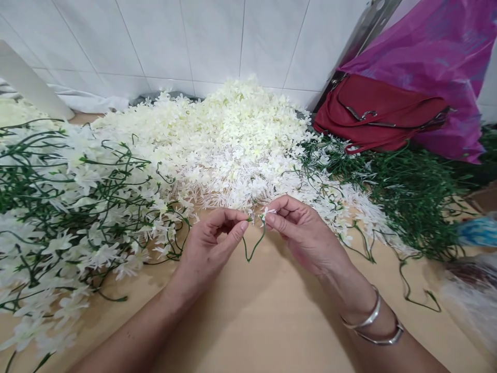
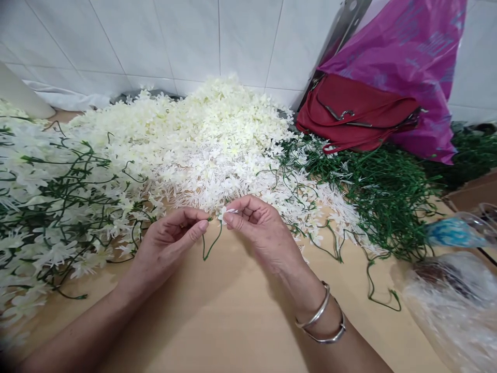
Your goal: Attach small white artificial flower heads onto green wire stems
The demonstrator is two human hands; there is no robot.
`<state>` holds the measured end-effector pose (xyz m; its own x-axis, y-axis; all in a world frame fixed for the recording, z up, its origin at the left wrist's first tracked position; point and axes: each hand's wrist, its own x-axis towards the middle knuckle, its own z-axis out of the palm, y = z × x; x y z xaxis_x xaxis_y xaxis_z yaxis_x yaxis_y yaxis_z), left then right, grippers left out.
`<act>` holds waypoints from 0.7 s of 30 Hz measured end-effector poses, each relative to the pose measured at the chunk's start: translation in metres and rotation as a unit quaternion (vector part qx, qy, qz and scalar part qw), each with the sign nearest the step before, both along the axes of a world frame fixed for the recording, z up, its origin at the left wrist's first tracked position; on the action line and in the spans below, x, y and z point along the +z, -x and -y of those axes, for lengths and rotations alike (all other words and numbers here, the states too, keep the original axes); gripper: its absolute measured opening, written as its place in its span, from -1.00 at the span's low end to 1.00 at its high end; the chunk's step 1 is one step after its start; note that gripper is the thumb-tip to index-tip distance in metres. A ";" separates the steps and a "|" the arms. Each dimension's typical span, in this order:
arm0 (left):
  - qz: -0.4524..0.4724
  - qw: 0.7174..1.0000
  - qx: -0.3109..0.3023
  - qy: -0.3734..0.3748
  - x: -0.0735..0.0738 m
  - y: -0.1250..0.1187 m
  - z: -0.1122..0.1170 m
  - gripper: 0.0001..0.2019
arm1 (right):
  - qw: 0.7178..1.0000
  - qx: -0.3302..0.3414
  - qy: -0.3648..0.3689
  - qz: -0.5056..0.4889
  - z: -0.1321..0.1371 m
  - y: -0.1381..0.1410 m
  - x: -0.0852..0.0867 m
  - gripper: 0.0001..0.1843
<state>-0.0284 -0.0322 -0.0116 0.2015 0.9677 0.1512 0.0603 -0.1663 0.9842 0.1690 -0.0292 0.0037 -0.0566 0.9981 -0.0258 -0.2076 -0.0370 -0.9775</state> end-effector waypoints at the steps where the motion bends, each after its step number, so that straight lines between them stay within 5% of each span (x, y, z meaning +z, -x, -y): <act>1: -0.017 1.000 -0.001 -0.016 0.001 0.000 0.000 -0.87 | 1.000 0.003 0.004 0.006 0.000 0.000 0.001 -0.71; 9: -0.119 0.987 -0.008 -0.103 0.007 0.000 0.005 -0.88 | 0.998 0.053 0.024 -0.001 0.002 0.001 0.002 -0.65; 21: -0.132 0.978 0.015 -0.159 0.009 -0.001 0.007 -0.92 | 0.996 0.058 0.056 -0.026 0.001 -0.001 0.001 -0.67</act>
<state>-0.0271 -0.0389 -0.0029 0.2455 0.8867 0.3917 0.3143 -0.4551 0.8331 0.1699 -0.0305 0.0044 -0.1764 0.9757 -0.1299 -0.2457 -0.1714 -0.9541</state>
